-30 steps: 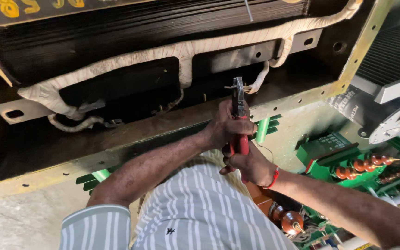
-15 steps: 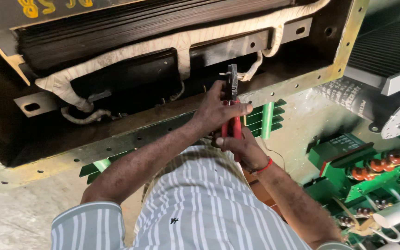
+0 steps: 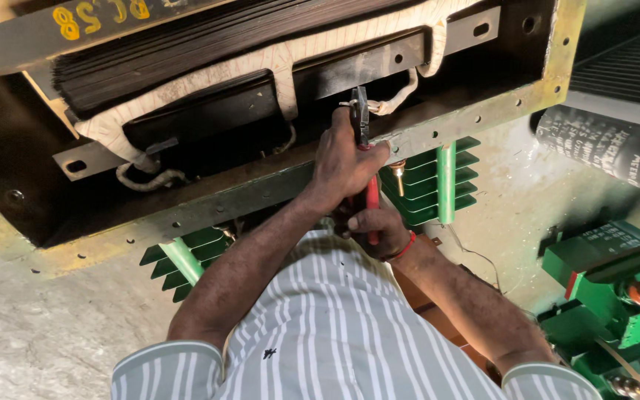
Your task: The person uses pliers to strip and adjust white insulated wires on a large electrical component. They repeatedly cut wire ends and manipulate connections within the equipment housing.
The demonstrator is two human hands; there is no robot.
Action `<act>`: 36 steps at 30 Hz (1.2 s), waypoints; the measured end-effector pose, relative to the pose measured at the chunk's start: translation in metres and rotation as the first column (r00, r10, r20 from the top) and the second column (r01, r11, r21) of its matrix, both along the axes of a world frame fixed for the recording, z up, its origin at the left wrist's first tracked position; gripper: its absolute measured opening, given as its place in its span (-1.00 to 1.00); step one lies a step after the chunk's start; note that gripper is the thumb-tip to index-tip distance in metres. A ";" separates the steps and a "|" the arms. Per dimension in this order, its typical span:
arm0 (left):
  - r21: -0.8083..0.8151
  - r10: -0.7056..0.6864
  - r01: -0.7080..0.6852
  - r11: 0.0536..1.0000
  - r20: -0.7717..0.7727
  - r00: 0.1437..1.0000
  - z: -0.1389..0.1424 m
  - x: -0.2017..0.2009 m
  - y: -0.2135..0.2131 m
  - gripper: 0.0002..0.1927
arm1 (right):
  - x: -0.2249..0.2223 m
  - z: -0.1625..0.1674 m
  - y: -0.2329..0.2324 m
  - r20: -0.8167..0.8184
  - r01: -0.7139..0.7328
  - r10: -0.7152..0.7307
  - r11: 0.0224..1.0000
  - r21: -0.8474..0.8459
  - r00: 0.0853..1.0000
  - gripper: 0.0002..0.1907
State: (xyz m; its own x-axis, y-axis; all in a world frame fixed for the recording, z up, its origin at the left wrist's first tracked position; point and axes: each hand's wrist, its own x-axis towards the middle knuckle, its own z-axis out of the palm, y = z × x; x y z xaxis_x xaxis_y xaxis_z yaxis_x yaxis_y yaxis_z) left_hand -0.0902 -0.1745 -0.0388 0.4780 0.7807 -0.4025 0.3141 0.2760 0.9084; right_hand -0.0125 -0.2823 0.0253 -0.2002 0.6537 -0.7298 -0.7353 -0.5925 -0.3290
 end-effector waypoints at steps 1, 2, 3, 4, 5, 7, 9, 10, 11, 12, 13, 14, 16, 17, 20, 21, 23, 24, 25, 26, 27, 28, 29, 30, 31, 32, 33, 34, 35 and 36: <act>0.005 -0.006 0.006 1.000 -0.019 1.000 0.001 0.002 0.000 -0.40 | 0.000 0.000 0.000 -0.020 0.014 -0.014 1.000 0.002 1.000 -0.18; 0.009 -0.012 0.013 1.000 -0.035 0.999 0.001 0.002 0.001 -0.39 | 0.000 -0.001 0.001 -0.072 0.031 -0.030 0.999 0.014 0.997 -0.23; -0.003 -0.034 0.034 0.999 -0.073 0.997 0.002 0.004 0.002 -0.38 | 0.000 -0.001 0.002 -0.119 0.048 -0.045 0.999 0.024 0.992 -0.27; -0.012 -0.055 0.054 0.998 -0.111 0.992 0.002 0.004 0.004 -0.38 | 0.001 -0.001 0.003 -0.168 0.066 -0.059 0.997 0.037 0.984 -0.32; -0.024 -0.077 0.074 0.997 -0.149 0.986 0.003 0.005 0.006 -0.37 | 0.001 0.000 0.004 -0.204 0.077 -0.069 0.996 0.033 0.977 -0.35; -0.057 -0.108 0.097 0.994 -0.235 0.966 0.004 0.005 0.010 -0.35 | 0.003 0.001 0.006 -0.276 0.099 -0.086 0.995 0.032 0.957 -0.41; -0.053 -0.106 0.096 0.994 -0.230 0.967 0.004 0.003 0.015 -0.34 | 0.005 0.003 0.009 -0.177 0.031 -0.034 0.999 -0.019 0.984 -0.42; -0.040 -0.092 0.086 0.995 -0.179 0.980 0.005 0.000 0.017 -0.32 | 0.007 0.005 0.010 -0.123 0.000 -0.006 0.999 -0.044 0.992 -0.42; -0.025 -0.079 0.077 0.997 -0.125 0.989 0.005 -0.003 0.021 -0.31 | 0.008 0.007 0.011 0.053 -0.123 0.126 0.991 -0.051 0.991 -0.43; -0.070 -0.095 0.087 0.994 -0.122 0.988 0.007 -0.008 0.023 -0.30 | 0.010 0.009 0.012 0.221 -0.238 0.253 0.967 -0.090 0.942 -0.43; -0.121 -0.114 0.100 0.988 -0.119 0.986 0.009 -0.014 0.025 -0.29 | 0.012 0.011 0.013 0.372 -0.337 0.371 0.929 -0.155 0.851 -0.43; -0.165 -0.137 0.117 0.979 -0.112 0.984 0.012 -0.019 0.027 -0.27 | 0.013 0.014 0.014 0.368 -0.408 0.434 0.901 -0.150 0.822 -0.46; -0.262 -0.049 0.071 0.962 0.089 0.995 0.022 -0.034 0.027 -0.17 | 0.017 0.021 0.014 0.365 -0.528 0.541 0.837 -0.144 0.758 -0.49; -0.321 0.006 0.055 0.945 0.185 0.983 0.029 -0.042 0.024 -0.10 | 0.018 0.024 0.014 0.302 -0.551 0.533 0.834 -0.032 0.790 -0.42; -0.283 0.123 -0.019 0.959 0.358 0.926 0.055 -0.064 0.011 -0.26 | 0.023 0.037 0.011 0.195 -0.681 0.655 0.721 0.132 0.731 -0.21; -0.367 0.252 -0.105 0.924 0.381 0.890 0.062 -0.069 0.006 -0.30 | 0.024 0.041 0.009 0.221 -0.780 0.754 0.623 0.059 0.619 -0.17; -0.533 0.494 -0.248 0.809 0.387 0.779 0.073 -0.076 0.001 -0.33 | 0.027 0.050 0.005 0.277 -0.863 0.826 0.504 0.025 0.491 -0.18; -0.571 0.530 -0.242 0.785 0.414 0.741 0.077 -0.078 0.000 -0.41 | 0.028 0.055 0.002 0.305 -0.867 0.818 0.493 0.067 0.489 -0.22; -0.608 0.568 -0.236 0.758 0.438 0.696 0.078 -0.080 0.000 -0.47 | 0.029 0.060 -0.001 0.334 -0.873 0.809 0.477 0.106 0.483 -0.26; -0.640 0.607 -0.229 0.733 0.465 0.644 0.078 -0.080 0.002 -0.54 | 0.030 0.064 -0.004 0.405 -0.821 0.719 0.540 0.186 0.565 -0.22; -0.731 0.686 -0.183 0.657 0.479 0.547 0.078 -0.079 0.005 -0.59 | 0.032 0.069 -0.007 0.460 -0.763 0.616 0.583 0.279 0.639 -0.15; -0.811 0.762 -0.125 0.572 0.469 0.445 0.077 -0.076 0.007 -0.64 | 0.033 0.074 -0.009 0.494 -0.699 0.508 0.609 0.374 0.706 -0.07; -0.873 0.831 -0.052 0.484 0.440 0.341 0.077 -0.072 0.008 -0.68 | 0.035 0.078 -0.012 0.599 -0.670 0.347 0.566 0.480 0.722 -0.04; -0.898 0.856 -0.079 0.432 0.381 0.351 0.078 -0.066 0.006 -0.75 | 0.036 0.084 -0.013 0.667 -0.645 0.165 0.501 0.578 0.726 -0.01; -0.920 0.877 -0.104 0.379 0.321 0.359 0.080 -0.058 0.002 -0.81 | 0.038 0.089 -0.015 0.696 -0.626 -0.026 0.414 0.661 0.717 0.04; -0.936 0.894 -0.129 0.327 0.262 0.365 0.082 -0.047 -0.002 -0.86 | 0.039 0.092 -0.016 0.833 -0.735 -0.191 0.396 0.550 0.520 0.02; -0.934 0.879 -0.095 0.343 0.284 0.382 0.087 -0.035 -0.011 -0.86 | 0.040 0.093 -0.018 0.894 -0.813 -0.348 0.407 0.416 0.283 -0.01; -0.932 0.865 -0.058 0.358 0.307 0.398 0.093 -0.022 -0.023 -0.86 | 0.042 0.094 -0.020 0.876 -0.855 -0.482 0.444 0.269 0.025 -0.02; -0.910 0.802 -0.088 0.406 0.308 0.512 0.100 -0.007 -0.036 -0.85 | 0.046 0.095 -0.023 0.849 -0.794 -0.528 0.505 0.338 0.026 -0.11; -0.884 0.728 -0.116 0.453 0.292 0.620 0.107 0.006 -0.048 -0.84 | 0.051 0.096 -0.027 0.821 -0.723 -0.570 0.557 0.408 0.025 -0.19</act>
State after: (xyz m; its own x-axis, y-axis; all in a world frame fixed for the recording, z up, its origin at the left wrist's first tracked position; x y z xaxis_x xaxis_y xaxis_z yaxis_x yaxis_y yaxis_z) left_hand -0.0846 -0.2229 0.0680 0.5185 0.4951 -0.6972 -0.5425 0.8207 0.1793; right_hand 0.0384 -0.3094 0.1209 0.0264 0.9191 0.3931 0.6373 0.2874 -0.7150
